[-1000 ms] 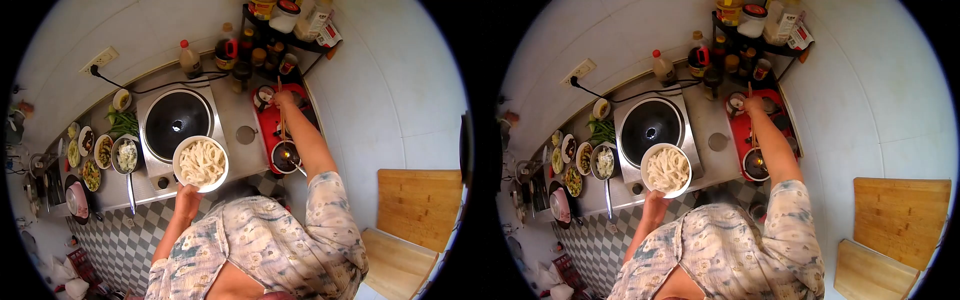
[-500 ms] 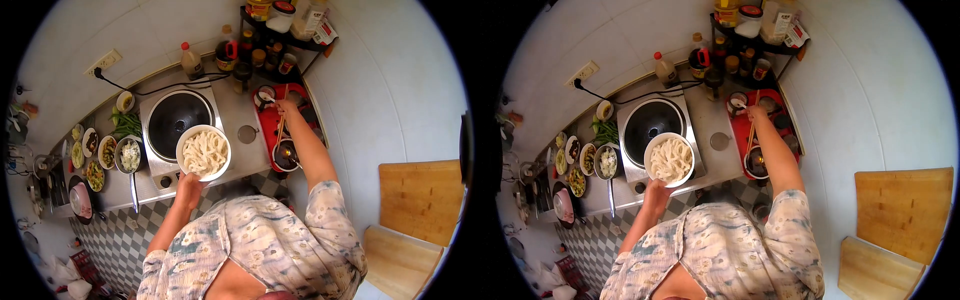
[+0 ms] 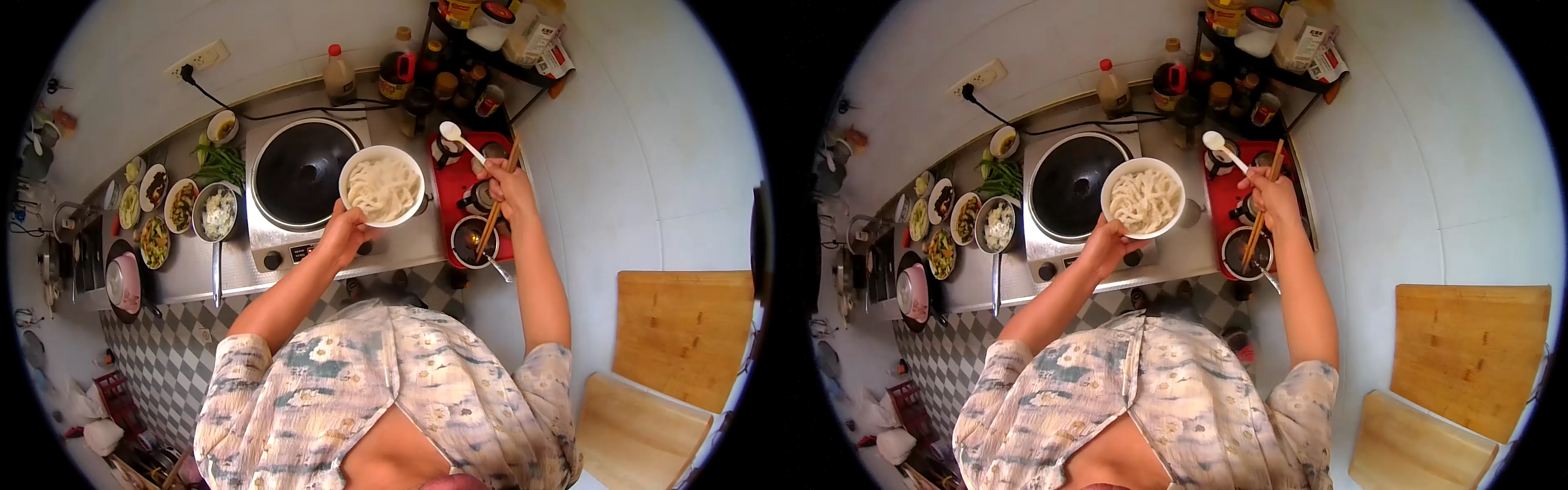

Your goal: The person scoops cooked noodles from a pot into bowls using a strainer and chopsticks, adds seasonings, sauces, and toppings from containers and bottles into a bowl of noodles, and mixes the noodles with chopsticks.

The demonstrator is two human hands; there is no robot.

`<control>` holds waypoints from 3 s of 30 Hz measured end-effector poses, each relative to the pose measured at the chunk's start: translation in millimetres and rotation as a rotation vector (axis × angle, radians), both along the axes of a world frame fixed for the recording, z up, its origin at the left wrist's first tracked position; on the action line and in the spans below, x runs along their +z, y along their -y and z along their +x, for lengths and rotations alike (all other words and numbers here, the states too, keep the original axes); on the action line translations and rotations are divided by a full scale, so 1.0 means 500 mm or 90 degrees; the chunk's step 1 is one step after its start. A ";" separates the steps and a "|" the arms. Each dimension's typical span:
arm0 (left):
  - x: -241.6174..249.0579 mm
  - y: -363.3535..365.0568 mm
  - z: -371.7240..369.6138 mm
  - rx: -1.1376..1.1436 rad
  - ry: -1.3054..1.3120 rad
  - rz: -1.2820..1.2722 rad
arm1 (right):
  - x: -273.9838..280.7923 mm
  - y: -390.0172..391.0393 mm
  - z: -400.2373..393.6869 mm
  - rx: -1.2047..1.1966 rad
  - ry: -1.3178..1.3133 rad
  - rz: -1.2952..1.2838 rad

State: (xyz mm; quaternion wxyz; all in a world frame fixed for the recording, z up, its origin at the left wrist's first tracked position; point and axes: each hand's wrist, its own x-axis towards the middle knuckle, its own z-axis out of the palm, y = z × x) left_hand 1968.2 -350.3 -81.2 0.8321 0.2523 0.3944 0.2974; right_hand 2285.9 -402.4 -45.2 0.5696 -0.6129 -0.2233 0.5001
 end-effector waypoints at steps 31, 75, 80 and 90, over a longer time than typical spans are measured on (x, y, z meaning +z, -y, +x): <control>-0.003 0.015 0.027 0.016 0.019 -0.023 | 0.106 0.095 -0.164 0.174 0.358 0.052; 0.010 0.196 -0.128 0.173 -0.044 -0.031 | -0.056 -0.188 0.149 0.151 0.271 -0.171; 0.012 0.200 -0.131 0.177 0.005 -0.058 | 0.030 -0.115 0.080 0.189 0.209 -0.064; -0.017 0.182 -0.207 0.074 -0.007 -0.037 | 0.082 0.123 -0.017 0.084 0.167 -0.054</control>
